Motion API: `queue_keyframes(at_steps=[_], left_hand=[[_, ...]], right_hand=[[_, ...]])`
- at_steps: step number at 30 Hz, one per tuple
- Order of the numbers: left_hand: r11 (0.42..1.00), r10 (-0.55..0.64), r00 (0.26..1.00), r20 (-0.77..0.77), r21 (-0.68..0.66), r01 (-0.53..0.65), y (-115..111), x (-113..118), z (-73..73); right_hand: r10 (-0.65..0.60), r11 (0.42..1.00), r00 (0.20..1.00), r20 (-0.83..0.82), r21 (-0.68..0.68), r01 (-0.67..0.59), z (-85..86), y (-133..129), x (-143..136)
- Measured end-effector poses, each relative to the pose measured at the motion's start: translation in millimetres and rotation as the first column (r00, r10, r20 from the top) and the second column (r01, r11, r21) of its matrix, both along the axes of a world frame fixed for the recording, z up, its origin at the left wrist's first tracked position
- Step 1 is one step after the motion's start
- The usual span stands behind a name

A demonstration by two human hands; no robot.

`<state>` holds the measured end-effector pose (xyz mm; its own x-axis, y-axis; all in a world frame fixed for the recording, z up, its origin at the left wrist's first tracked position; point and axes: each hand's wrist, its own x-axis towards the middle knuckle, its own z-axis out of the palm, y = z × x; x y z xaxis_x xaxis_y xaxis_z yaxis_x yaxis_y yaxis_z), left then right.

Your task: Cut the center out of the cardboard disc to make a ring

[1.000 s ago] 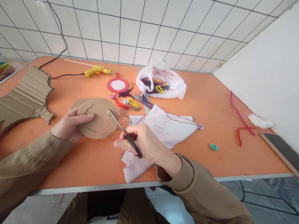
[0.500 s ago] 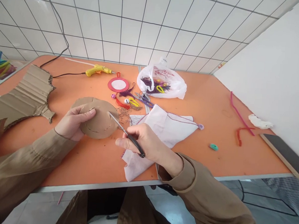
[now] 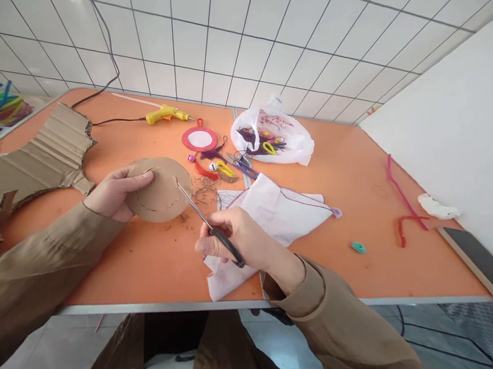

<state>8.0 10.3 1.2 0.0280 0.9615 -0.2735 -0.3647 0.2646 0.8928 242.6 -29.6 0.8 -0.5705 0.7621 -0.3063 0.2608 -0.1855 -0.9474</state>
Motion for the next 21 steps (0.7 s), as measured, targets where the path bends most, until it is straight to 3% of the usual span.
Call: queue_keyframes(at_steps=[21], left_hand=[[0.994,-0.108,0.993,-0.051,0.012,0.109,-6.0,2.9,4.4]], right_hand=[[-0.048,0.999,0.998,-0.029,-0.006,0.048,0.6,0.9,-3.1]])
